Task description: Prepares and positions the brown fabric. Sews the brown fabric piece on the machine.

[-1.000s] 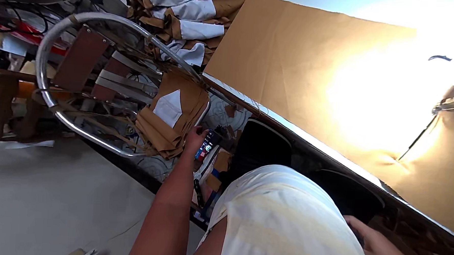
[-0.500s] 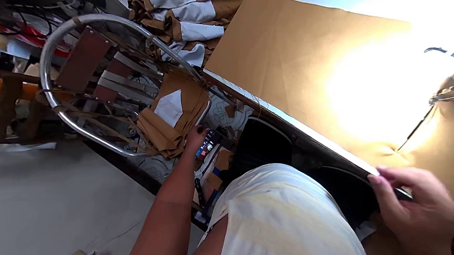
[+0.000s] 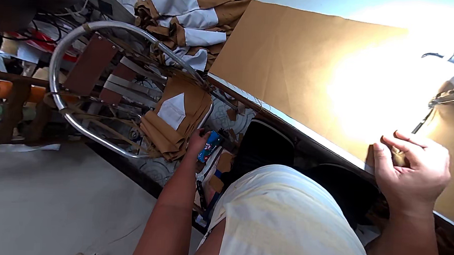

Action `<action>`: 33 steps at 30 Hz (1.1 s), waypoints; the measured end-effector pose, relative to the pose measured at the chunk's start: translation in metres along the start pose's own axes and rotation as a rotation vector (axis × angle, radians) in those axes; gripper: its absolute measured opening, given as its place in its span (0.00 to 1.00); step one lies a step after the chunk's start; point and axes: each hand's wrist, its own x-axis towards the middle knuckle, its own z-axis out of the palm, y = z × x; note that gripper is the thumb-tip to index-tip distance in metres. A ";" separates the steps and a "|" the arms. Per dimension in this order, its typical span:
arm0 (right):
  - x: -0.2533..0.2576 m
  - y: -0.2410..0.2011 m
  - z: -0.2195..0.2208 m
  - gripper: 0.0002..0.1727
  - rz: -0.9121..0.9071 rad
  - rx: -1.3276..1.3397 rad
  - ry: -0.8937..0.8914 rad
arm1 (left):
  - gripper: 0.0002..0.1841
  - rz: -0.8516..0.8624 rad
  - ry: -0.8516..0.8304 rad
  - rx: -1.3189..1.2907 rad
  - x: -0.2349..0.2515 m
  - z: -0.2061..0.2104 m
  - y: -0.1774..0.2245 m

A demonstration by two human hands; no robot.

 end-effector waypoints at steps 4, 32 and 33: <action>-0.005 -0.001 -0.007 0.19 -0.021 -0.015 -0.005 | 0.30 0.010 -0.015 0.019 0.001 -0.001 -0.001; -0.041 0.011 -0.025 0.24 -0.079 -0.069 -0.081 | 0.23 1.236 0.389 0.151 -0.113 -0.051 0.236; -0.041 0.010 -0.024 0.23 -0.069 -0.065 -0.075 | 0.26 1.242 0.345 0.207 -0.111 -0.043 0.253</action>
